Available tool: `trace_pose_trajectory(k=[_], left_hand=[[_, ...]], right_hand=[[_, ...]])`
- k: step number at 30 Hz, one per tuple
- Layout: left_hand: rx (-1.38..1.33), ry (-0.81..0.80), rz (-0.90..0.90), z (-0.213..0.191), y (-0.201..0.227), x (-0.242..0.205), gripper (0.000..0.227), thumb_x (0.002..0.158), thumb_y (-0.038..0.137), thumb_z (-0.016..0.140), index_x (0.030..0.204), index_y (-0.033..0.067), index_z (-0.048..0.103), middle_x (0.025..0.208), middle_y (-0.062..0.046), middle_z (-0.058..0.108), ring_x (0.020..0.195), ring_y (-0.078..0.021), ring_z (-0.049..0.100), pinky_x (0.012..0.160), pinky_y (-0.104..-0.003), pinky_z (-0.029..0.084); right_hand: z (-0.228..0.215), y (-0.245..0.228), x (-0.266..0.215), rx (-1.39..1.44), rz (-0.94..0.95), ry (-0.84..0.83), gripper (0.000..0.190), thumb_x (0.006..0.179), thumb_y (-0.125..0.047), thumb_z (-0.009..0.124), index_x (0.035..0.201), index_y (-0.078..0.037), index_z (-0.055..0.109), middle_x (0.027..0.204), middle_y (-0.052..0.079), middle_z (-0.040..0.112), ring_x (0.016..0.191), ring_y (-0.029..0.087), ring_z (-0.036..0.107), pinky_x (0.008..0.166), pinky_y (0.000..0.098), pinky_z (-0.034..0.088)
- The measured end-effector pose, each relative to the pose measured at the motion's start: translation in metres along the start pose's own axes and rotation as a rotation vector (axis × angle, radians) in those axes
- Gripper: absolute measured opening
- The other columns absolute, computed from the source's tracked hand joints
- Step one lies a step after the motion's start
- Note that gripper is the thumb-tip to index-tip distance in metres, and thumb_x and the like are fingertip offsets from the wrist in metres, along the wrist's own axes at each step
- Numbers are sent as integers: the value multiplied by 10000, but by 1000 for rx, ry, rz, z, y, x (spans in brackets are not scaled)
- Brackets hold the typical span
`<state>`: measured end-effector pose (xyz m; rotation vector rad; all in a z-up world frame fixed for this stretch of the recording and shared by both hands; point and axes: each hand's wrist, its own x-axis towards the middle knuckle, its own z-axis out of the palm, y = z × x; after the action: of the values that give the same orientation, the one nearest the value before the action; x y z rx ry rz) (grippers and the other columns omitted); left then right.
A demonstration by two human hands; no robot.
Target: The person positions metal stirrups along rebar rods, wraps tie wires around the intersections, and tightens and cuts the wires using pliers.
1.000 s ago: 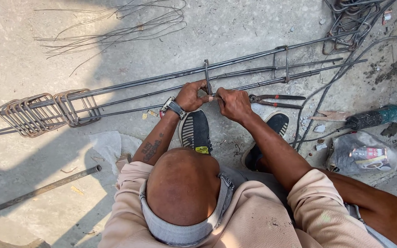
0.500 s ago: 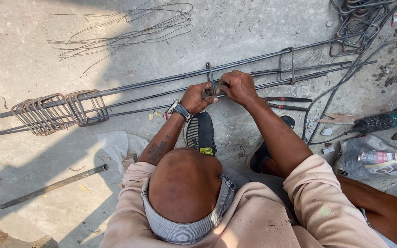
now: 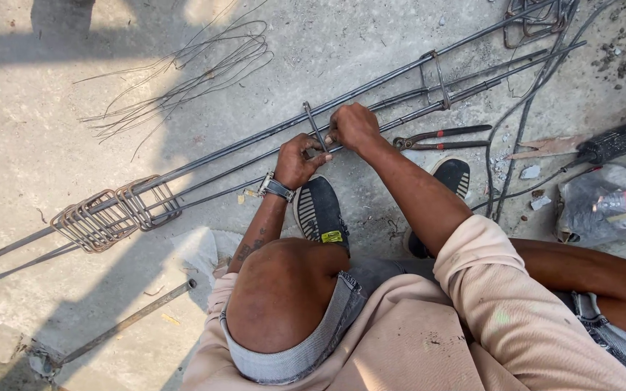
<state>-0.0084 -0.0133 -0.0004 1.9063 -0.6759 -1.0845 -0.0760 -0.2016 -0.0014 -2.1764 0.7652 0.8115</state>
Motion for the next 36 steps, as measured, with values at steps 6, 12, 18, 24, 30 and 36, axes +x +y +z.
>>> trace_pose_trajectory(k=[6, 12, 18, 24, 30, 36], left_hand=[[100, -52, 130, 0, -4, 3, 279, 818, 234, 869, 951, 15, 757, 928, -129, 721, 738, -254, 693, 672, -365, 551], [151, -77, 126, 2, 1, 6, 229, 854, 194, 833, 970, 14, 753, 917, -162, 730, 760, -302, 703, 691, -396, 543], [103, -64, 31, 0, -1, 5, 260, 839, 176, 837, 965, -18, 720, 862, -168, 747, 730, -270, 721, 664, -375, 548], [63, -133, -38, -1, 4, 11, 205, 855, 156, 816, 982, 8, 756, 857, -121, 774, 692, -186, 696, 626, -337, 531], [13, -156, -45, -7, 7, 12, 170, 873, 138, 806, 990, 18, 780, 832, -105, 780, 710, -126, 710, 649, -308, 548], [42, -169, -82, -5, 17, 14, 151, 882, 135, 799, 978, 21, 782, 794, -97, 770, 656, -120, 667, 610, -299, 522]], right_hand=[[27, 24, -63, 176, -387, 723, 99, 937, -65, 751, 1007, -29, 692, 957, 158, 724, 896, 370, 714, 808, 467, 568], [78, 39, -96, 410, -180, 421, 286, 922, -43, 669, 1203, 13, 675, 1074, 224, 657, 919, 419, 671, 794, 474, 543], [116, 37, -66, 449, -101, 457, 154, 882, -84, 767, 1024, -28, 752, 975, 225, 639, 848, 371, 686, 744, 435, 549], [129, 32, -65, 1389, 211, 63, 103, 979, -47, 653, 1064, -17, 704, 854, 45, 709, 653, 98, 562, 552, 268, 470], [137, 6, -76, 1508, 219, 194, 66, 948, -6, 683, 1013, -5, 696, 837, 59, 738, 644, 84, 633, 504, 238, 501], [154, 3, -72, 1497, 187, 314, 50, 914, 19, 736, 956, 6, 713, 827, 50, 693, 636, 85, 604, 509, 237, 501]])
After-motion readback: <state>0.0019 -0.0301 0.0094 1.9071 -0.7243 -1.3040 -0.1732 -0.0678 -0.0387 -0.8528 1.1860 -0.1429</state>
